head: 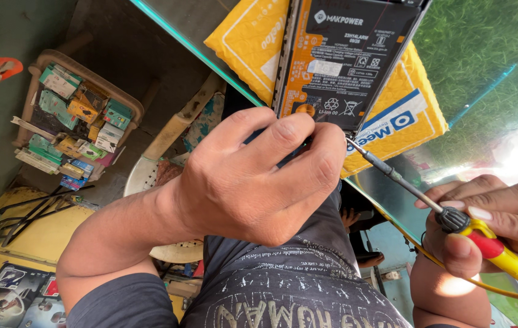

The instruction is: The person solders a component on the charging-port board of a disassembled smartphone lying on a yellow pad on a glass counter. They hold the phone steady with one hand while applying a soldering iron to the board, repositioning the phone and the iron repeatedly as they work along the edge.

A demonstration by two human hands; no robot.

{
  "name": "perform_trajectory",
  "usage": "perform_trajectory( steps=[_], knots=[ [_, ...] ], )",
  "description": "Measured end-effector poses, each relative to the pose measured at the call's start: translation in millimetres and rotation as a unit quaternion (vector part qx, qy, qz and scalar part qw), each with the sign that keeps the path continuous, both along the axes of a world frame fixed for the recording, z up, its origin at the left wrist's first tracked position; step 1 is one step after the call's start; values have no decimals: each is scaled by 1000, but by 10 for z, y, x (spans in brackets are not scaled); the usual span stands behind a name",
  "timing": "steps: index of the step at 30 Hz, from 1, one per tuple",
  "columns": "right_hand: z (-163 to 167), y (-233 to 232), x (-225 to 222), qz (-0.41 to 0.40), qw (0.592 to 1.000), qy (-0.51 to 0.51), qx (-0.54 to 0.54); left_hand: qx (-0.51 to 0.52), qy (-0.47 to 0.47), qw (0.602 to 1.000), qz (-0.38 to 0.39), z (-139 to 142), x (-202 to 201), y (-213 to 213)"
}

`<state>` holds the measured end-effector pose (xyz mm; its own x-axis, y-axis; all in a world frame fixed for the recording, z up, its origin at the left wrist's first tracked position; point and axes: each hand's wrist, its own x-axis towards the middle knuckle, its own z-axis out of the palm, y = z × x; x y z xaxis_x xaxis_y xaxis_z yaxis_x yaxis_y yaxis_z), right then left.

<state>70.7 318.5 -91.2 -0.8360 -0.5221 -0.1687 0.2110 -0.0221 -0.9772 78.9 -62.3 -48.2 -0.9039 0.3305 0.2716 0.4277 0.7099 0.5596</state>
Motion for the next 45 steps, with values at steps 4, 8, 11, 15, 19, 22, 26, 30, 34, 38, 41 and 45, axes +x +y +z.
perform_trajectory(
  steps=[4, 8, 11, 15, 19, 22, 26, 30, 34, 38, 41, 45],
  knots=[
    [16, 1, -32, 7, 1000, -6, -11, 0, 2, 1000, 0, 0, -4, 1],
    [19, -7, -32, 6, 1000, -8, -10, 2, -1, 1000, 0, 5, -5, 0],
    [-22, -52, 40, -33, 999, 13, -7, 0, -1, 1000, 0, 9, -5, -1],
    [-87, -143, 96, -64, 996, 69, -3, -5, 4, 1000, -2, 4, -13, -5],
    [-28, -163, -21, -43, 998, 50, 5, -4, 3, 1000, 0, 8, -14, -3],
    [24, -166, -82, 14, 999, 45, 0, -3, 2, 1000, 1, 8, -12, -2],
    [-11, -211, 11, -54, 997, 53, -5, -5, 2, 1000, -1, 6, -11, -3],
    [-52, -234, 113, -79, 994, 69, -11, -10, 6, 1000, -4, 9, -6, -20],
    [-59, -213, 85, -68, 995, 72, -5, -11, 8, 1000, -3, 4, -4, -26],
    [-56, -156, 13, -29, 995, 91, -1, -7, 3, 1000, -2, 6, -2, -23],
    [-41, -81, -39, -10, 997, 71, 1, -3, 0, 1000, -2, 18, -4, -22],
    [-22, -12, -46, 9, 998, 58, -1, -1, -4, 1000, -2, 37, -3, -10]
  ],
)
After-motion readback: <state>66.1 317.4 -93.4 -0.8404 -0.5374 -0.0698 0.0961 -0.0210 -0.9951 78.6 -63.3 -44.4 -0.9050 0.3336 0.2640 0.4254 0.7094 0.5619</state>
